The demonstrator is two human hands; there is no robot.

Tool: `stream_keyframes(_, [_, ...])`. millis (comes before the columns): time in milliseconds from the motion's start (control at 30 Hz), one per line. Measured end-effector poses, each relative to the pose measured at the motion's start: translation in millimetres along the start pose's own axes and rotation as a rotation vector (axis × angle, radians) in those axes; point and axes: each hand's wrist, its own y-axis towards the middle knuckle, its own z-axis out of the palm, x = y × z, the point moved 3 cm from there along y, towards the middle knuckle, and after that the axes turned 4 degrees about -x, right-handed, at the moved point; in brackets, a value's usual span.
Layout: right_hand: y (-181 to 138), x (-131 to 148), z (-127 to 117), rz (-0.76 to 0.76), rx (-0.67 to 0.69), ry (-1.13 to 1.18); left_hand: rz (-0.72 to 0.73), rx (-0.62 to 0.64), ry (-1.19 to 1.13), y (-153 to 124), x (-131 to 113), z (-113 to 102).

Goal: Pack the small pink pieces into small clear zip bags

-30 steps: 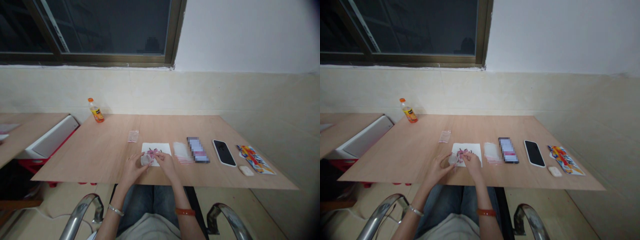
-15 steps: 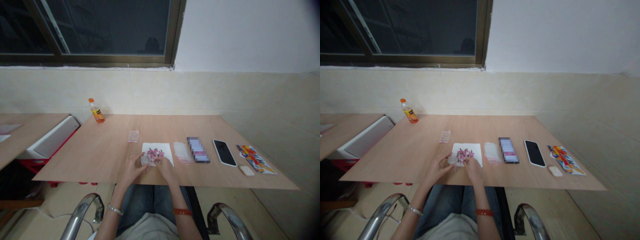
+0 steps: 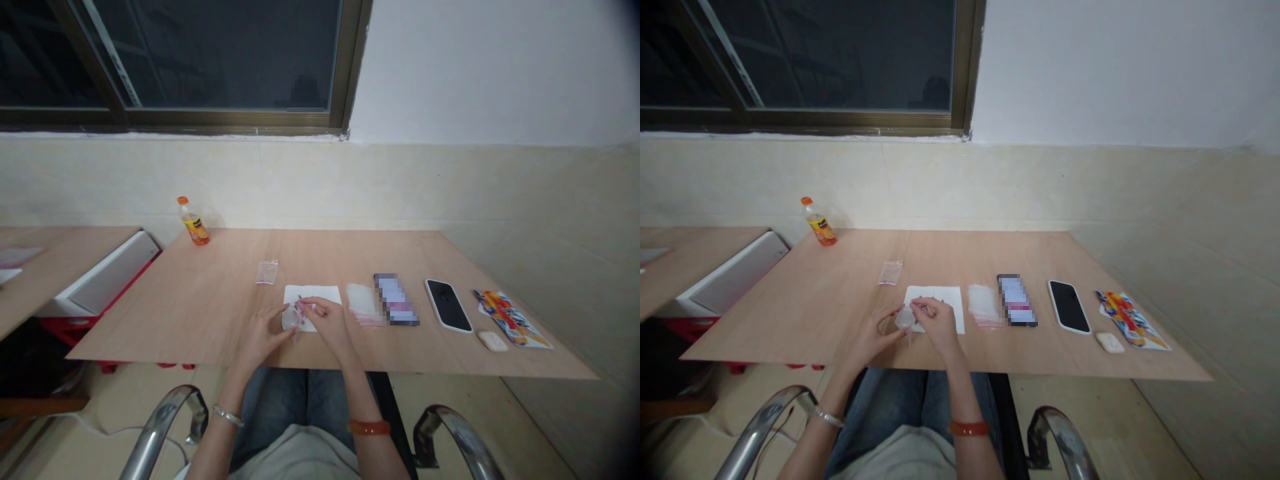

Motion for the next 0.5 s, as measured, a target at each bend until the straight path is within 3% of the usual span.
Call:
stream_keyframes(100, [-1.8, -6.7, 8.8, -0.007, 0.066, -0.057, 0.007, 0.002, 0.001, 0.8, 2.3, 0.8])
stream_keyframes(233, [-2.2, -26.3, 6.7, 0.040, 0.007, -0.104, 0.002, -0.014, 0.003, 0.6, 4.6, 1.6])
stream_keyframes(333, [-2.5, -42.1, 2.3, 0.102, -0.016, -0.285, 0.003, -0.016, 0.004, -0.1, 4.6, 1.3])
stream_keyframes(500, [-7.9, -60.6, 7.5, 0.178, 0.088, -0.574, 0.009, -0.024, 0.041, -0.5, 5.8, 1.3])
